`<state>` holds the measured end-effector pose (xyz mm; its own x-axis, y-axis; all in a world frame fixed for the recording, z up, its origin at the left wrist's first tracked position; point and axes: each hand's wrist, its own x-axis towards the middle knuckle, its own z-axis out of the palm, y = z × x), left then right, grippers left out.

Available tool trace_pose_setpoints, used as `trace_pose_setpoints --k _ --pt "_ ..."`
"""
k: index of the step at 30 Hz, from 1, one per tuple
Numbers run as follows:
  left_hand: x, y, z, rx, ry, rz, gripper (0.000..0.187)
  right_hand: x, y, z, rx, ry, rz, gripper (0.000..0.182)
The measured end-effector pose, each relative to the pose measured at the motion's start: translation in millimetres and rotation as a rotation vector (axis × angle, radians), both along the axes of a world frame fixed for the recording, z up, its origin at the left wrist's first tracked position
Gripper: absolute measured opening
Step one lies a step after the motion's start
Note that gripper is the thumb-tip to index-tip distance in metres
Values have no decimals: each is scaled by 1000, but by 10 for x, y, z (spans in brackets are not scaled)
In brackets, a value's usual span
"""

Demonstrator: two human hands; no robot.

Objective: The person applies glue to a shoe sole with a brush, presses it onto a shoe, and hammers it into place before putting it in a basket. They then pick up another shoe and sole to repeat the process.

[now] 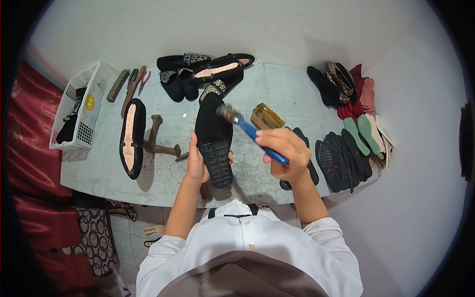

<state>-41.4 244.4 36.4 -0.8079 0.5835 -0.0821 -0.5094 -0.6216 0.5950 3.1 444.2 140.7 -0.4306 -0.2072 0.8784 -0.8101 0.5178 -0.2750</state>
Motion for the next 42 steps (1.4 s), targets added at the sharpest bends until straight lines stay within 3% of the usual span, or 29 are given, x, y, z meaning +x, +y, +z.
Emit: trace_pose_setpoints --k 1,5,12,15,18,22,26,31,38,42 --pt "12 10 9 -13 -5 -8 84 -2 -3 30 -8 -31 -20 40" --pt "32 50 95 -40 -24 -12 84 -121 -55 -17 159 -24 -54 40" --pt "-69 -54 -54 -98 -5 14 84 69 -29 -44 103 -211 123 37" --pt "-41 -47 -36 -81 -18 -4 83 -1 -34 -31 -16 -162 163 38" --pt "-7 -9 23 -36 -15 4 83 -95 -44 4 65 -41 -16 39" --pt "-86 -36 -21 -54 1 26 84 -15 -49 -68 88 -94 5 39" --pt "-103 -38 12 -143 -7 133 83 73 -9 -144 45 -245 168 36" --pt "-87 -11 70 -1 -7 94 82 27 -5 -67 -8 -91 -1 39" --pt "-108 39 85 16 -74 235 77 177 -67 -114 175 -284 139 45" --pt "-58 26 160 130 -97 241 69 126 -93 -110 -7 -202 146 37"
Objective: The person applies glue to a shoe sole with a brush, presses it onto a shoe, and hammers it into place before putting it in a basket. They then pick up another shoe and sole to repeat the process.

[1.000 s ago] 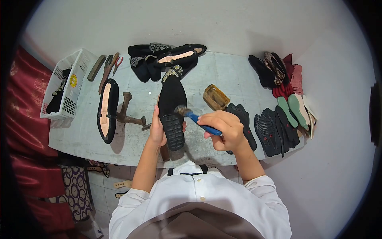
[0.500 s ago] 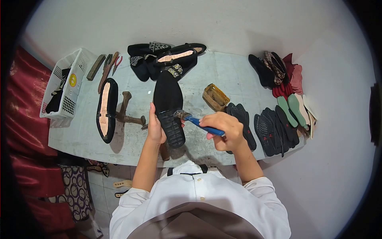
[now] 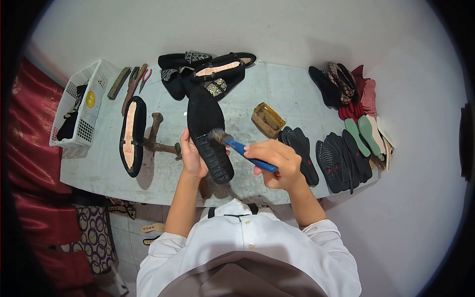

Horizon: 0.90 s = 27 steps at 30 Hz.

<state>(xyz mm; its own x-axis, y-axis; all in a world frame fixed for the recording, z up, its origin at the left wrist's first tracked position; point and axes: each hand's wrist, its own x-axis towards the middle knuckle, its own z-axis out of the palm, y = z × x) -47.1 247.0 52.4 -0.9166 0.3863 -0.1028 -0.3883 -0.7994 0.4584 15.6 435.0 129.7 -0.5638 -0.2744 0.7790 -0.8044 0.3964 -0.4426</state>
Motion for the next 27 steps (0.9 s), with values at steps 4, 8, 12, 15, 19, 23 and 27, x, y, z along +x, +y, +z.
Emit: trace_pose_setpoints --k 4,8,12,15,19,23,27 --pt "20 -5 -31 -32 16 -56 65 -14 -126 48 72 99 7 35" --pt "28 0 29 -83 38 -102 67 -17 -208 -45 144 79 102 39" --pt "-14 -23 -104 -66 113 -146 68 45 -73 1 160 -56 174 44" --pt "26 -10 -45 -22 31 -79 67 33 -71 -11 103 -25 130 45" --pt "26 4 -78 -32 76 -107 67 -6 -151 -32 74 73 81 45" --pt "14 3 -112 -10 139 -124 66 22 -176 15 83 61 34 42" --pt "34 36 -98 -10 39 -26 66 -8 -135 39 77 71 -36 41"
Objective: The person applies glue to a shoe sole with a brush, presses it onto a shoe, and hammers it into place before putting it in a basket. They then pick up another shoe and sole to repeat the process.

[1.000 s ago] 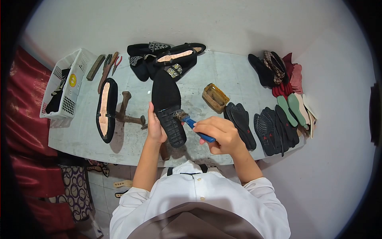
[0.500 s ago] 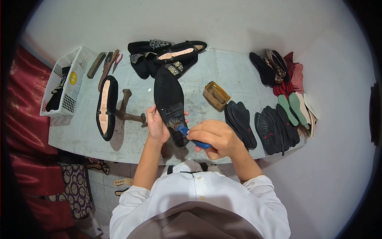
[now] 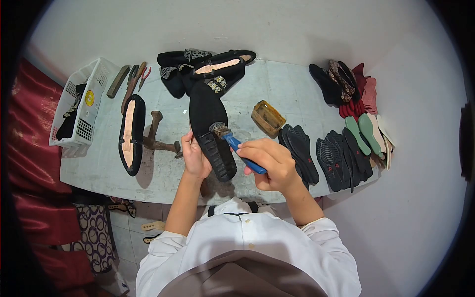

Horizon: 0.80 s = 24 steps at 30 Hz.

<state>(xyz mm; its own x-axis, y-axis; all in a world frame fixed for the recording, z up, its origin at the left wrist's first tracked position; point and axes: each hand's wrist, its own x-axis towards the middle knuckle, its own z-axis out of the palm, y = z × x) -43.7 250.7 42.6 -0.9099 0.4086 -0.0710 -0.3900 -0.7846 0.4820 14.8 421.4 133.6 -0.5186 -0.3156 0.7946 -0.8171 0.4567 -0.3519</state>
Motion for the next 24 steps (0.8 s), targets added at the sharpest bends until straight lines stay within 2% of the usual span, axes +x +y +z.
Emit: trace_pose_setpoints --k 3,6,9,13,15,18,21,24 --pt "-18 -20 1 18 93 -50 67 25 -57 3 16 -26 47 43" --pt "-14 -48 -40 -79 143 -54 63 30 -99 -24 8 -46 103 42" --pt "16 -28 -22 -89 105 -11 61 -45 -38 -71 -64 -40 97 43" --pt "59 11 13 60 -68 45 60 -75 -24 -24 -65 27 -34 41" --pt "54 20 -15 87 -107 48 59 -46 -44 -33 -63 -21 22 39" --pt "21 9 -36 -106 122 -29 58 11 -47 -23 -45 -92 90 39" --pt "52 19 29 -105 29 -5 58 -5 -5 -12 -101 -94 75 40" --pt "63 15 58 120 -114 7 59 -40 -27 1 -121 -78 66 40"
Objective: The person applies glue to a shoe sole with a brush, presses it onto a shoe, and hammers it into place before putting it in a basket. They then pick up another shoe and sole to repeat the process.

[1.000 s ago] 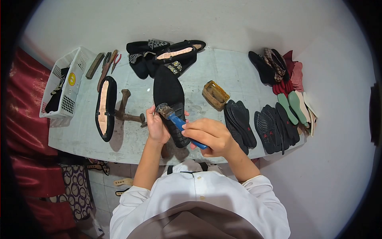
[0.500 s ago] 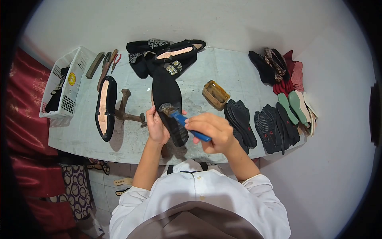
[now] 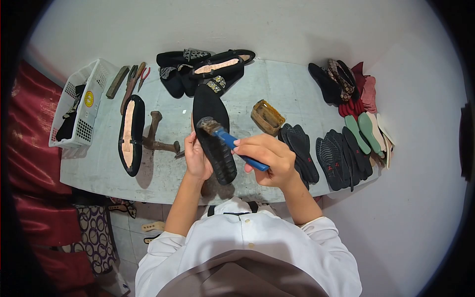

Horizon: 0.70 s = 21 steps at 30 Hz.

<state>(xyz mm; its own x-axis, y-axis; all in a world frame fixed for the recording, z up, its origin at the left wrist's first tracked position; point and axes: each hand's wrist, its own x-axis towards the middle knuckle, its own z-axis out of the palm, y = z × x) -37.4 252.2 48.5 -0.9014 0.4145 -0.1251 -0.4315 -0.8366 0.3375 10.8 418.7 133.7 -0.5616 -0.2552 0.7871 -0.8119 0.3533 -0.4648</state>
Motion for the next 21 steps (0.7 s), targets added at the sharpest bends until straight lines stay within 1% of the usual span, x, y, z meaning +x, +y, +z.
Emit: trace_pose_setpoints --k 1,3,4,7,8,11,12,14,15,17,20,21 --pt "-5 -3 -9 -75 43 -11 59 -5 -12 4 6 5 2 40" --pt "-29 -13 -46 -226 130 -32 59 51 -32 -15 97 0 38 40" --pt "-53 -6 -57 -160 122 11 58 72 -40 -27 143 0 57 40" --pt "-84 -122 -107 -117 188 -99 58 105 15 -66 112 -111 78 41" --pt "-81 -126 -110 -106 160 -56 58 90 61 -87 99 -133 73 38" --pt "-113 -138 -98 -20 123 12 62 69 38 -37 -61 -81 13 32" --pt "-104 -134 -69 -40 119 -1 63 62 15 -18 -87 -19 -31 23" --pt "-80 -115 5 -82 112 -30 65 117 -57 9 -152 -82 -163 18" --pt "-76 -111 -9 -73 156 -46 67 135 -91 10 -185 -113 -229 16" --pt "-70 -103 -46 -55 244 -78 70 110 -128 -12 -223 -96 -227 17" --pt "-15 -29 119 117 213 -57 71 87 -185 7 -192 -29 -191 20" --pt "-3 -12 153 69 200 -37 71 69 -217 15 -161 4 -186 20"
